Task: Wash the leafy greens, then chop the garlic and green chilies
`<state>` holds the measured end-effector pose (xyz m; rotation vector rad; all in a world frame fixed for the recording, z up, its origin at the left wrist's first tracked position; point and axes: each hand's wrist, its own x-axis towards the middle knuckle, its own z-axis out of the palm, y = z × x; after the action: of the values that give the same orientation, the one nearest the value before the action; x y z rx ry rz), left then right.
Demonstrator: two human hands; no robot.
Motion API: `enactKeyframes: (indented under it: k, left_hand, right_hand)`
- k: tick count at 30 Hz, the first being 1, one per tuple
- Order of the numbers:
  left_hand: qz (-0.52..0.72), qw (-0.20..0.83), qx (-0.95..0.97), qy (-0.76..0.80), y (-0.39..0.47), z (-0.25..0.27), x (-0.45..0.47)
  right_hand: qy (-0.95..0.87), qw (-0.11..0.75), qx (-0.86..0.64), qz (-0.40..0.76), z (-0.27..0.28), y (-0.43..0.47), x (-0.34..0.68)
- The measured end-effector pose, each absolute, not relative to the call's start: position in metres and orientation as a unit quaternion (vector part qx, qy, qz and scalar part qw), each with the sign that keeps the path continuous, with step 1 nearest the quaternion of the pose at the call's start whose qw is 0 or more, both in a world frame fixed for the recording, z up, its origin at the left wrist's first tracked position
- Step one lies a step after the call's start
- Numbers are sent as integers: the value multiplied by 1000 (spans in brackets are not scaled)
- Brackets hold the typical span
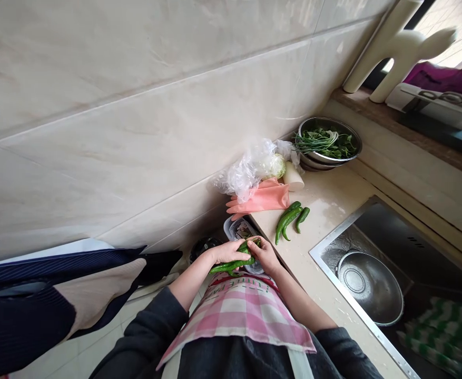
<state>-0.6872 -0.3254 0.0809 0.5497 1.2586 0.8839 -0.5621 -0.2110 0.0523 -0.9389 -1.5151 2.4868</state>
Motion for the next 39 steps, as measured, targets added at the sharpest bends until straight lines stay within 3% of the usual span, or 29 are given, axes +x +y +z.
enactKeyframes:
  k: [10, 13, 15, 18, 20, 22, 26, 29, 32, 35, 39]
  left_hand:
    - [357, 766, 233, 482, -331, 80, -702]
    - [376, 767, 208, 477, -337, 74, -707]
    - [419, 748, 187, 480, -343, 70, -711]
    - [535, 690, 140, 467, -353, 67, -718]
    - [597, 655, 93, 454, -358, 65, -721]
    - [626, 631, 43, 456, -362, 62, -724]
    - [641, 610, -22, 465, -366, 53, -730]
    - [640, 620, -43, 452, -366, 48, -737]
    - [631, 638, -36, 440, -357, 48, -743]
    - [615, 658, -8, 435, -342, 52, -743]
    - [588, 689, 29, 423, -320, 60, -735]
  right_hand:
    - [-261, 16, -307, 915, 48, -222, -555]
    - [-266, 3, -311, 912, 35, -223, -558]
    - [-370, -9, -369, 853, 21, -221, -560]
    - [-617, -53, -482, 621, -3, -219, -561]
    - [-734, -94, -495, 455, -15, -219, -560]
    - [-794, -114, -467, 372, -20, -222, -558]
    - [-810, -77, -405, 418, -7, -230, -553]
    - [-770, 62, -418, 478, 21, -217, -552]
    - [-743, 204, -514, 377, 51, -176, -559]
    - [-719, 152, -638, 228, 67, -128, -576]
    - [-707, 43, -680, 191, 64, -101, -602]
